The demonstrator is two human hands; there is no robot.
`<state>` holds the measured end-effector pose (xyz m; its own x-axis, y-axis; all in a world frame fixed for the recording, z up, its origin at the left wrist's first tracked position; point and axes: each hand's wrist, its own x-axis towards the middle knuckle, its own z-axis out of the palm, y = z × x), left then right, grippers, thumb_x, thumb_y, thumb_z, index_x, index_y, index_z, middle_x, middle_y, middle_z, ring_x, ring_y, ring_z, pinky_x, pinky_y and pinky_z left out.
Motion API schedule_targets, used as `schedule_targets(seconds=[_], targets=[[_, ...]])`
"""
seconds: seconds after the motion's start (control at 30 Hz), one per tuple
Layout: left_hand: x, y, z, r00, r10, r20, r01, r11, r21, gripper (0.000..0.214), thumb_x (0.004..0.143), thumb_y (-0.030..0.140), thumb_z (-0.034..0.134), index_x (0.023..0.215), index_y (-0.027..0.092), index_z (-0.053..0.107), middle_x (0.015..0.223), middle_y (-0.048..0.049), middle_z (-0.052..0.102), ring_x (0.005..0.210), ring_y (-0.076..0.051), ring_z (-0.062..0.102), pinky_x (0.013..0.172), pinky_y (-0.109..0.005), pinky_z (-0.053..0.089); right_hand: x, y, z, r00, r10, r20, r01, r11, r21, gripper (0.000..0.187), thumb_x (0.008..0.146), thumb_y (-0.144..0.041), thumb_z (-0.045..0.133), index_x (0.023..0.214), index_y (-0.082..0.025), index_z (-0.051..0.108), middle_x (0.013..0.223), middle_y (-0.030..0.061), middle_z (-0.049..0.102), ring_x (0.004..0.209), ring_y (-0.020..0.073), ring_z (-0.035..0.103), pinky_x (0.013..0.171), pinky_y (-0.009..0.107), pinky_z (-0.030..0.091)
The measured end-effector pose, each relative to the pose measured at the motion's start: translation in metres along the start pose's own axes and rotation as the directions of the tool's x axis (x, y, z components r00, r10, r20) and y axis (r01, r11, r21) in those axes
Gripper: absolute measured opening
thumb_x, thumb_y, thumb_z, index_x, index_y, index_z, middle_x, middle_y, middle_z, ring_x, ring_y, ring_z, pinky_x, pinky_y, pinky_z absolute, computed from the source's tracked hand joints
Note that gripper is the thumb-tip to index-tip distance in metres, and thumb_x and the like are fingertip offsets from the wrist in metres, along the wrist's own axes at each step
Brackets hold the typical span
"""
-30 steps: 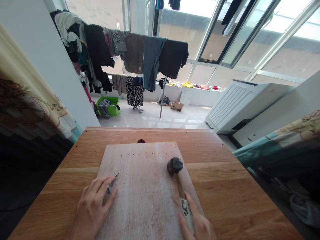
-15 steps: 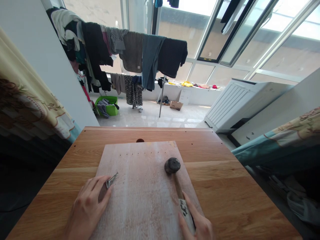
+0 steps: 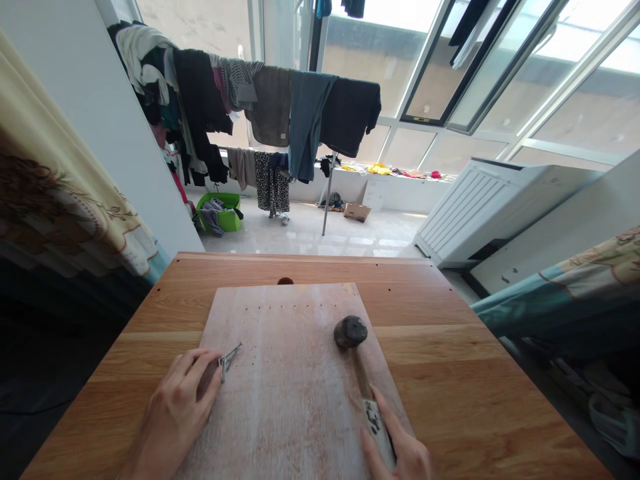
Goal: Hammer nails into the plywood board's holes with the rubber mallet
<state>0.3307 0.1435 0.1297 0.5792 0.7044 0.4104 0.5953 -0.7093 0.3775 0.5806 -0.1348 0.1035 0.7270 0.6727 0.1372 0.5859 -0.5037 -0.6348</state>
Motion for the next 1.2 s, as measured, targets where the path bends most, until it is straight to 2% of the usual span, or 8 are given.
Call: schedule_targets(seconds=[0.2, 0.4, 0.57, 0.67, 0.9, 1.03, 1.2], targets=[[-0.001, -0.002, -0.002, 1.000, -0.014, 0.005, 0.014, 0.999, -0.031, 0.022, 0.102, 0.042, 0.050, 0.106, 0.026, 0.065, 0.105, -0.0046, 0.070, 0.099, -0.024, 0.068, 0.087, -0.035, 0.055, 0.003, -0.006, -0.006, 1.000, -0.004, -0.023, 0.004, 1.000, 0.027, 0.051, 0.097, -0.043, 0.048, 0.139, -0.023, 0.069, 0.106, 0.0087, 0.084, 0.089, 0.0311, 0.081, 0.074, 0.033, 0.064], [0.001, 0.002, -0.004, 0.999, -0.046, 0.015, 0.046, 0.997, -0.060, 0.026, 0.101, 0.045, 0.049, 0.099, 0.026, 0.066, 0.100, -0.0046, 0.070, 0.095, -0.023, 0.069, 0.083, -0.033, 0.055, 0.000, 0.003, 0.002, 0.999, -0.037, -0.025, 0.036, 0.999, -0.019, 0.054, 0.098, -0.039, 0.044, 0.142, -0.016, 0.065, 0.114, 0.0114, 0.082, 0.095, 0.0310, 0.081, 0.077, 0.033, 0.064], [0.005, 0.012, -0.001, 0.997, -0.070, 0.030, 0.071, 0.997, -0.040, 0.028, 0.098, 0.051, 0.053, 0.102, 0.026, 0.066, 0.096, -0.0031, 0.069, 0.086, -0.023, 0.071, 0.074, -0.033, 0.057, -0.002, 0.011, 0.007, 0.998, -0.048, -0.030, 0.048, 0.999, -0.020, 0.054, 0.098, -0.040, 0.045, 0.143, -0.016, 0.065, 0.114, 0.0116, 0.082, 0.095, 0.0306, 0.081, 0.076, 0.031, 0.064], [0.009, 0.015, 0.003, 0.996, -0.056, 0.068, 0.060, 0.996, -0.063, 0.026, 0.100, 0.046, 0.050, 0.103, 0.026, 0.066, 0.100, -0.0035, 0.070, 0.087, -0.023, 0.071, 0.076, -0.033, 0.057, -0.003, 0.013, 0.007, 0.999, -0.039, -0.037, 0.038, 0.999, -0.024, 0.054, 0.098, -0.041, 0.046, 0.142, -0.018, 0.066, 0.113, 0.0101, 0.082, 0.094, 0.0301, 0.081, 0.076, 0.031, 0.064], [0.024, 0.015, 0.007, 1.000, -0.024, 0.018, 0.027, 0.991, -0.134, 0.030, 0.103, 0.041, 0.044, 0.093, 0.023, 0.067, 0.092, -0.0042, 0.068, 0.083, -0.021, 0.071, 0.077, -0.033, 0.057, -0.002, 0.010, 0.005, 1.000, -0.013, -0.004, 0.013, 0.999, -0.036, 0.056, 0.098, -0.043, 0.044, 0.144, -0.016, 0.064, 0.116, 0.0117, 0.081, 0.098, 0.0313, 0.080, 0.077, 0.032, 0.063], [0.034, 0.012, 0.007, 1.000, -0.009, 0.027, 0.012, 0.994, -0.110, 0.030, 0.103, 0.039, 0.043, 0.094, 0.023, 0.067, 0.092, -0.0045, 0.068, 0.084, -0.021, 0.071, 0.078, -0.032, 0.056, -0.001, 0.010, 0.004, 1.000, -0.009, 0.010, 0.010, 0.999, -0.032, 0.057, 0.098, -0.042, 0.044, 0.144, -0.015, 0.063, 0.118, 0.0118, 0.081, 0.097, 0.0311, 0.080, 0.077, 0.032, 0.063], [0.045, 0.011, 0.004, 0.998, -0.012, 0.061, 0.011, 1.000, 0.014, 0.027, 0.101, 0.036, 0.042, 0.091, 0.023, 0.065, 0.093, -0.0049, 0.068, 0.082, -0.022, 0.069, 0.071, -0.032, 0.052, 0.000, 0.010, 0.003, 1.000, -0.005, 0.025, 0.005, 1.000, -0.011, 0.058, 0.099, -0.042, 0.042, 0.145, -0.014, 0.063, 0.119, 0.0116, 0.080, 0.095, 0.0297, 0.081, 0.077, 0.031, 0.062]])
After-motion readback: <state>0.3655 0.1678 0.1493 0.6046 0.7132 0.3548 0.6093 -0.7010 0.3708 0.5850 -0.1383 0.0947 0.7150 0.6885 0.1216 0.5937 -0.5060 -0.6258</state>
